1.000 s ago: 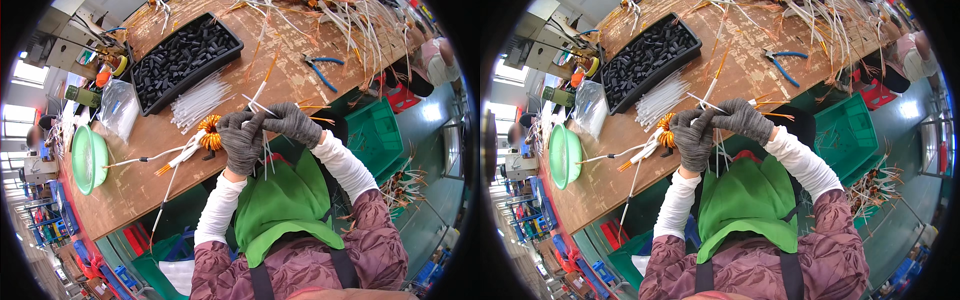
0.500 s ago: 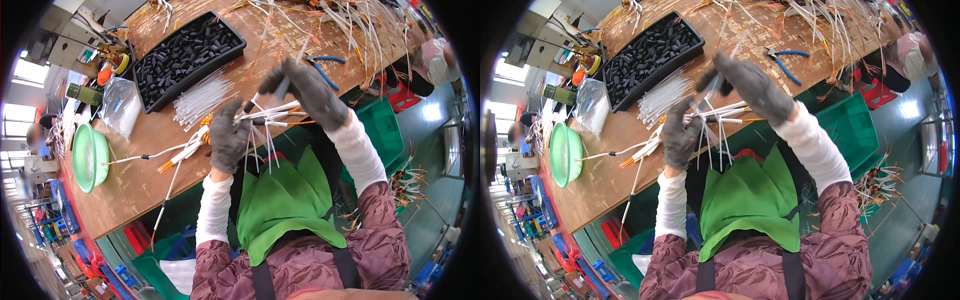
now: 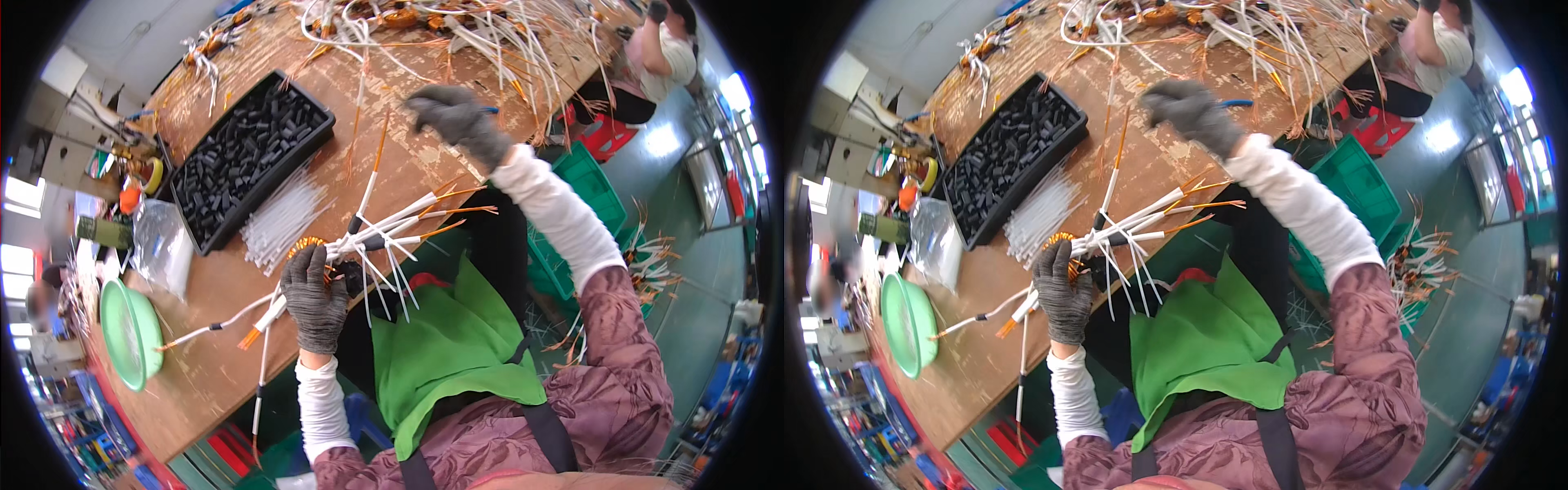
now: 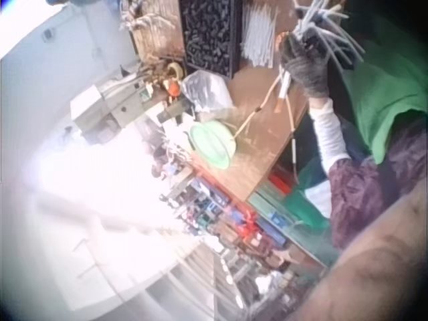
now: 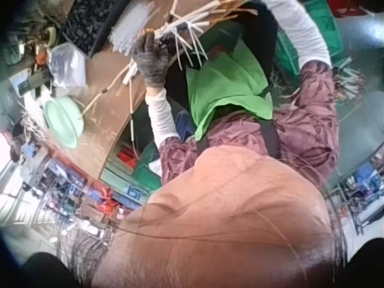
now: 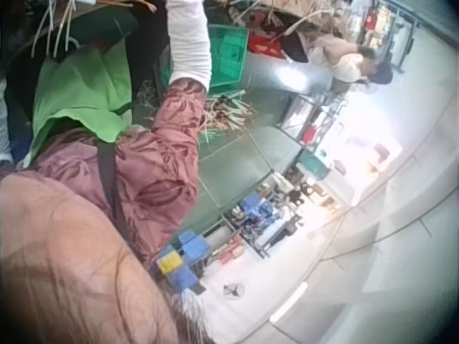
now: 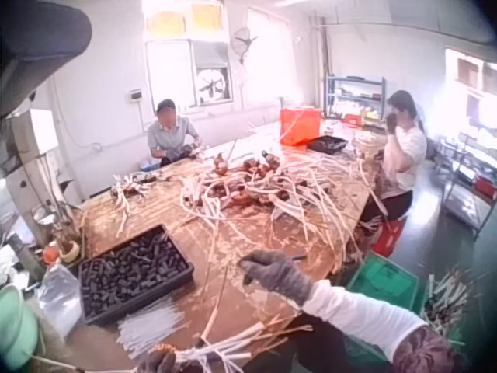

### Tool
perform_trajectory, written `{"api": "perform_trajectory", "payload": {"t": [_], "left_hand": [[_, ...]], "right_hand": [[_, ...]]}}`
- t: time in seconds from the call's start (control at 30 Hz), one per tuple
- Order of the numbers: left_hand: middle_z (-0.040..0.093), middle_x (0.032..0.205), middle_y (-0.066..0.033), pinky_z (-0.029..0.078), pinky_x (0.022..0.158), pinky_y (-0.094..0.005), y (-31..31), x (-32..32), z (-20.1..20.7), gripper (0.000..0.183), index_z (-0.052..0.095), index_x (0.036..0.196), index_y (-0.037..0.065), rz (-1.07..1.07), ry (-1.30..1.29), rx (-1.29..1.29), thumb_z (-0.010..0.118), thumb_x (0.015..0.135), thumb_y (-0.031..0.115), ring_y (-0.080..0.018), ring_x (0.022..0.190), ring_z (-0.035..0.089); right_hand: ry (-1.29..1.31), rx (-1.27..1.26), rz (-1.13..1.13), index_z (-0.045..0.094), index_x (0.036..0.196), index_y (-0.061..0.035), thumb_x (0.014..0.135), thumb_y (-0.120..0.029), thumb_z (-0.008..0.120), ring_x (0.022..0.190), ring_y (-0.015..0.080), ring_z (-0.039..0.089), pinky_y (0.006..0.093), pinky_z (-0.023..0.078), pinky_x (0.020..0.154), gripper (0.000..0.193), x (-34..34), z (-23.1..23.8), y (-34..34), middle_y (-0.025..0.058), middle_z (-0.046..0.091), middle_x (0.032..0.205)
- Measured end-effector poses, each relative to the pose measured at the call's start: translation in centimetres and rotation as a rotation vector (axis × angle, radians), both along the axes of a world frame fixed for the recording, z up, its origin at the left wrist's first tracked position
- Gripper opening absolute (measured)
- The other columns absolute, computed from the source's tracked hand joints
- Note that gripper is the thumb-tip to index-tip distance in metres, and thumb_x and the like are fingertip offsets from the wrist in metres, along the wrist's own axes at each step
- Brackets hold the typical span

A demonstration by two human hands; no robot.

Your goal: Assembling electrical wiring components by using pliers to trim and secure wires with zip ties.

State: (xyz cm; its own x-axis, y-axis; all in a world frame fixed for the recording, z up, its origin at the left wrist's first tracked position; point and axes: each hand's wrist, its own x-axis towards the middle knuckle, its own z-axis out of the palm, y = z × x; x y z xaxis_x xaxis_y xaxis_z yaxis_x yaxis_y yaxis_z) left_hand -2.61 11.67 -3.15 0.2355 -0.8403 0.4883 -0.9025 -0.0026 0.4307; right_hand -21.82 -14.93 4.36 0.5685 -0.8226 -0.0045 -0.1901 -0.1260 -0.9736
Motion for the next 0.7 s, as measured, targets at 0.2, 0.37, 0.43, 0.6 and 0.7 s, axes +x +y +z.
{"api": "perform_trajectory", "payload": {"t": [0.2,0.37,0.43,0.6,0.7], "left_hand": [[0.035,0.135,-0.0188,0.025,0.101,-0.0522,-1.8,-3.4,0.9,0.072,0.040,0.129,0.013,-0.126,-0.303,0.214,0.068,0.064,0.025,-0.0395,0.122,0.034],[0.033,0.137,-0.0178,0.025,0.101,-0.0524,-4.5,-3.8,0.5,0.066,0.037,0.130,0.018,-0.220,-0.295,-0.038,0.062,0.070,0.022,-0.0393,0.123,0.033],[0.048,0.123,-0.0146,0.034,0.095,-0.0475,-5.6,-3.9,0.8,0.061,0.040,0.130,0.017,-0.365,-0.409,-0.128,0.061,0.073,0.018,-0.0334,0.111,0.046],[0.058,0.094,-0.0013,0.044,0.075,-0.0368,-6.8,-4.0,1.8,0.040,0.062,0.107,0.019,-0.557,-0.620,0.075,0.065,0.067,0.023,-0.0217,0.088,0.053],[0.059,0.095,-0.0053,0.046,0.059,-0.0339,-8.2,-3.0,2.4,0.042,0.064,0.104,0.016,-0.582,-0.591,0.018,0.069,0.063,0.017,-0.0235,0.070,0.057]], "right_hand": [[0.899,-1.035,-0.124,0.046,0.126,-0.0054,0.063,-0.058,0.068,0.120,0.0359,0.041,0.0418,0.032,0.101,0.085,-10.0,-8.9,-6.0,0.0204,0.047,0.125],[0.900,-0.986,-0.094,0.047,0.126,-0.0066,0.068,-0.054,0.064,0.117,0.0367,0.042,0.0419,0.032,0.100,0.077,-9.4,-9.3,-5.7,0.0204,0.048,0.124],[0.864,-0.981,-0.060,0.048,0.125,-0.0073,0.071,-0.050,0.062,0.113,0.0367,0.045,0.0415,0.034,0.097,0.070,-9.5,-9.4,-5.5,0.0198,0.050,0.121],[0.837,-1.007,-0.233,0.057,0.108,-0.0038,0.082,-0.032,0.055,0.091,0.0345,0.056,0.0417,0.044,0.080,0.038,-9.4,-10.4,-4.6,0.0184,0.059,0.094],[0.371,-0.765,-0.344,0.058,0.102,-0.0002,0.085,-0.027,0.054,0.084,0.0348,0.058,0.0407,0.045,0.074,0.032,-10.5,-10.3,-4.3,0.0211,0.059,0.087]]}}
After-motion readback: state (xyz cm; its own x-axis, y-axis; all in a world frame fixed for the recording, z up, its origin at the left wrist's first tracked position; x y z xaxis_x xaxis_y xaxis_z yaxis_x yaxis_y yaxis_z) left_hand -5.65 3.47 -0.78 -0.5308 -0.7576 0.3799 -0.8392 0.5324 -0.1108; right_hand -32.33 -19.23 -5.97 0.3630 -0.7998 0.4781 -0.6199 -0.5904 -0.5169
